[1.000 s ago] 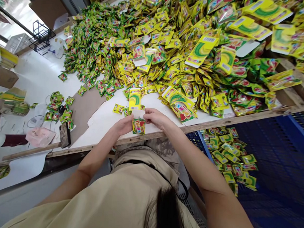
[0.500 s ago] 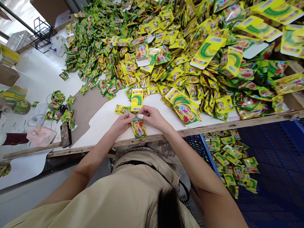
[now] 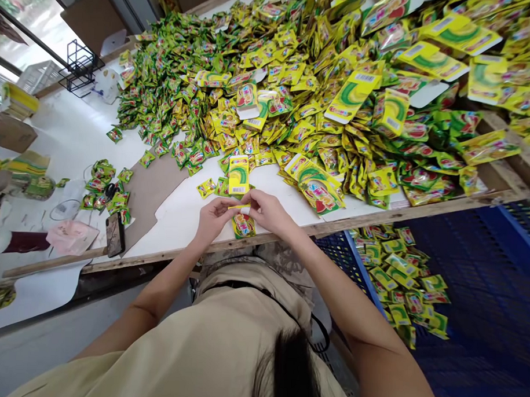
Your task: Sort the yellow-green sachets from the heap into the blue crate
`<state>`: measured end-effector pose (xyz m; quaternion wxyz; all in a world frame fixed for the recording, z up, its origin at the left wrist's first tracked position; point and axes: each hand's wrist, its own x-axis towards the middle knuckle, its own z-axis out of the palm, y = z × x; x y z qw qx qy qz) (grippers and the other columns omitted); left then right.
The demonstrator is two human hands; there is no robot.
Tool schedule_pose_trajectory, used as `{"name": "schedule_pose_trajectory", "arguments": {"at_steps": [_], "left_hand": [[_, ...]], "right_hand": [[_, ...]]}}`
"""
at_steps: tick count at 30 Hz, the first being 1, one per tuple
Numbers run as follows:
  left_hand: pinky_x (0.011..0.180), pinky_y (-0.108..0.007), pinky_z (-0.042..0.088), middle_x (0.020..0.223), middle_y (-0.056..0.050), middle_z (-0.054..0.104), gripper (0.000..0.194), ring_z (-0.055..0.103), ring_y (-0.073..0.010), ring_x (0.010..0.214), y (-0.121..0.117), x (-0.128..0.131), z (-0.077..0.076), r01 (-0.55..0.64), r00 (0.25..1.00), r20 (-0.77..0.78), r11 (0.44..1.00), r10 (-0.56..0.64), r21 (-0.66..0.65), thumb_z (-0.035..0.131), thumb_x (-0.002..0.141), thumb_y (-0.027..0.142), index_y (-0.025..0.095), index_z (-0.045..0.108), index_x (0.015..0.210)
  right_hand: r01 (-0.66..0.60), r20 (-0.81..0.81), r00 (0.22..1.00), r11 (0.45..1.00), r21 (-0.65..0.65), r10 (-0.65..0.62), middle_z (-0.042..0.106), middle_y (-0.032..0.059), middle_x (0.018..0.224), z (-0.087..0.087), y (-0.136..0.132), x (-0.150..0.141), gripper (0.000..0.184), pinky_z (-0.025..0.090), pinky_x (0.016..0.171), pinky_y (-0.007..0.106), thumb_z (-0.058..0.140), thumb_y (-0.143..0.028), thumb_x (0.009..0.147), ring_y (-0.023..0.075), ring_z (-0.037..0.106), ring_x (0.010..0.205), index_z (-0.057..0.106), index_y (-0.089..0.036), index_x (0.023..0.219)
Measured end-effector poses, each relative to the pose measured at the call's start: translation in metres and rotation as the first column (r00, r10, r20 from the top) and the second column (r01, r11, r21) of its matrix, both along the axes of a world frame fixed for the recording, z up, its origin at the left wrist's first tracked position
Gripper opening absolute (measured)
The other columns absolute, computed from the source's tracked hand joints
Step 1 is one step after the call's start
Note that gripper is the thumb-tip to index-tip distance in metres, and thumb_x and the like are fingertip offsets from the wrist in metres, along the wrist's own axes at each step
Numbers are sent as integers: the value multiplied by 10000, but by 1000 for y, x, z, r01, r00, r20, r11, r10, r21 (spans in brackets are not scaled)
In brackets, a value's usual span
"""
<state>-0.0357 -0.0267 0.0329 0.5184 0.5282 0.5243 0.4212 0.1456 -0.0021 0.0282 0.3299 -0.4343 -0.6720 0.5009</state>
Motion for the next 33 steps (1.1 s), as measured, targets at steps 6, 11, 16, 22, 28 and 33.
{"name": "schedule_pose_trajectory", "arguments": {"at_steps": [6,11,16,22,28,33], "left_hand": [[671,-274,507,722,-18,681,256,612,-123,670,8,7,6,-57,995,79,995,63,-76,757,657,372,151,661,744],[615,-267,480,674,-6,658,265,582,-111,612,10,7,3,-93,993,62,990,100,-111,749,663,381,144,647,724],[587,-239,459,665,-2,649,262,566,-93,587,9,10,0,-113,991,56,991,118,-77,734,685,380,144,633,739],[653,-237,476,715,-2,664,205,593,-101,664,8,12,-4,-53,995,82,998,55,-24,718,718,353,162,660,763],[717,-267,497,774,-19,691,194,623,-132,749,11,3,-7,22,993,119,1000,-22,5,732,708,363,182,705,776],[750,-287,523,865,-36,701,262,650,-146,789,1,-4,-16,102,986,132,995,-102,2,744,703,342,193,701,916]], "right_hand": [[101,29,995,993,-68,-99,599,5,711,3,4,-3,211,404,593,264,546,-397,809,145,512,634,596,-192,818],[15,121,992,997,74,-23,633,27,772,8,4,1,175,407,629,266,509,-281,821,146,520,655,641,-179,873],[4,175,984,989,151,-31,610,28,757,9,1,3,196,406,628,261,528,-230,793,143,511,643,652,-176,934],[38,-45,998,991,-127,-44,596,-2,628,1,6,5,232,398,546,255,627,-372,754,132,511,566,659,-158,839],[-28,-111,994,991,-132,13,680,42,778,-1,12,12,204,474,640,291,634,-357,751,169,594,687,688,-169,808],[-71,-58,996,997,-25,70,704,48,874,-1,7,16,213,487,730,308,631,-347,775,179,612,765,708,-189,895]]}}
